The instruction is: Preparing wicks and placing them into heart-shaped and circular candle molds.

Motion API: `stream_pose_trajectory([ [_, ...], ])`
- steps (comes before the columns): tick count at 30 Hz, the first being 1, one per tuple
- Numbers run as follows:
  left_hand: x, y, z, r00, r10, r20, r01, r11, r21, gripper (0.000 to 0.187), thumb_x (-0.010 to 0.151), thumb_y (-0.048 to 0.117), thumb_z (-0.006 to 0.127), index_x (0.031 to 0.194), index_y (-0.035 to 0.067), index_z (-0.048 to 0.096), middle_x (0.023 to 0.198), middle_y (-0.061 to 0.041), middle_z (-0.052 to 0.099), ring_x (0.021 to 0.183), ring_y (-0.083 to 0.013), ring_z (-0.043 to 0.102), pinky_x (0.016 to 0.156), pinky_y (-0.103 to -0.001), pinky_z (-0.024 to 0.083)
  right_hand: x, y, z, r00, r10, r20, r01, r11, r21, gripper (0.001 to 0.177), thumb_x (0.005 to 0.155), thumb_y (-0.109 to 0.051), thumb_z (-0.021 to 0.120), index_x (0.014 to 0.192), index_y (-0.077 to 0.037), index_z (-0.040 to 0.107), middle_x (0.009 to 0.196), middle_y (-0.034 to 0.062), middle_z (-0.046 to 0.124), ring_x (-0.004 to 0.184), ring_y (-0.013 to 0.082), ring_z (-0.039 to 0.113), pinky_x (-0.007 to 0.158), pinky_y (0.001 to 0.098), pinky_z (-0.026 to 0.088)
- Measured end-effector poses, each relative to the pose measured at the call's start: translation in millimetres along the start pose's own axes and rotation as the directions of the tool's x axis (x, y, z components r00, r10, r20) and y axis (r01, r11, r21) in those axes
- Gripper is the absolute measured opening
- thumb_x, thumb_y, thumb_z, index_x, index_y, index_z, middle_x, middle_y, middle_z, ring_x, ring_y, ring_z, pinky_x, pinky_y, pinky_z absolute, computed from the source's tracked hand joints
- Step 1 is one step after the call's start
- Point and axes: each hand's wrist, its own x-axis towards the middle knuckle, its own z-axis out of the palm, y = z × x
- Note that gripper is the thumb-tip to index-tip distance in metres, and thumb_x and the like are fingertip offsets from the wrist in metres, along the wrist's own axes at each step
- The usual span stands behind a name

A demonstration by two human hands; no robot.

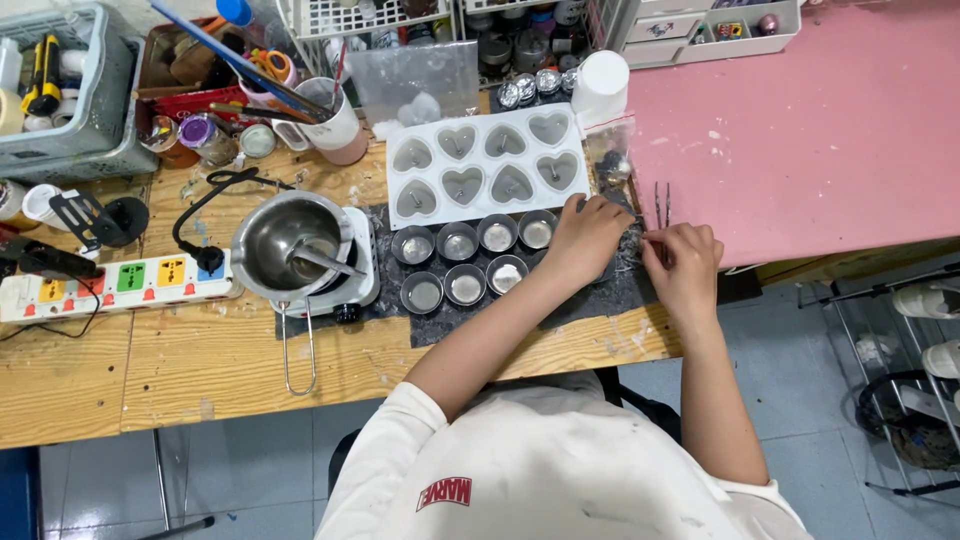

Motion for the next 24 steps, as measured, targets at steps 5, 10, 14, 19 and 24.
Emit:
stream_pose_trajectory([
  [5,0.9,-1.3,-14.7,0.997,0.045,0.063,-0.025,0.957,-0.287,0.031,0.088,0.020,0.070,0.118,0.017,0.073,0.114,-0.003,0.073,0.113,-0.0241,0.065,0.101,-0.048,0.042,-19.1,27.9,18.1,0.967,0.254,0.004,-0.227,0.861,0.456,0.013,0.096,-0.007,0.078,0.108,-0.004,0.076,0.095,0.0056,0.071,0.087,0.0180,0.058,0.079,0.0342,0.045],
  [10,-6.0,4.8,-51.1,0.977,0.045,0.208,0.108,0.739,-0.665,0.034,0.091,0.033,0.074,0.121,0.016,0.072,0.113,-0.007,0.076,0.106,-0.0268,0.072,0.090,-0.041,0.055,-23.5,18.1,2.5,0.900,0.381,0.212,-0.378,0.440,0.815,0.012,0.098,-0.002,0.071,0.109,0.001,0.071,0.102,0.0044,0.075,0.090,0.0061,0.069,0.081,0.0206,0.056],
  [14,-13.4,2.9,-57.8,0.988,0.052,0.148,0.081,0.637,-0.766,0.030,0.092,0.029,0.073,0.118,0.014,0.075,0.109,-0.007,0.078,0.100,-0.0241,0.076,0.088,-0.036,0.058,-30.5,15.5,0.5,0.880,0.377,0.290,-0.410,0.291,0.865,0.014,0.097,-0.001,0.072,0.111,0.001,0.071,0.101,0.0054,0.075,0.092,0.0097,0.070,0.085,0.0238,0.056],
  [19,-17.3,-3.4,-47.7,0.984,0.083,0.156,0.095,0.492,-0.866,0.028,0.092,0.030,0.075,0.110,0.009,0.073,0.106,-0.006,0.079,0.098,-0.0182,0.077,0.089,-0.033,0.060,-33.6,3.5,-2.7,0.887,0.381,0.263,-0.395,0.327,0.859,0.013,0.098,0.000,0.072,0.111,0.001,0.071,0.102,0.0055,0.074,0.095,0.0097,0.068,0.088,0.0246,0.054],
  [24,-27.5,-2.9,-32.0,0.960,0.078,0.270,0.238,0.285,-0.929,0.025,0.097,0.024,0.075,0.108,0.004,0.067,0.099,-0.004,0.073,0.095,-0.0098,0.069,0.085,-0.028,0.057,-36.5,-14.9,-4.6,0.943,0.322,0.086,-0.215,0.391,0.895,0.010,0.100,0.000,0.071,0.109,0.002,0.068,0.108,0.0056,0.072,0.101,0.0095,0.067,0.093,0.0242,0.054],
])
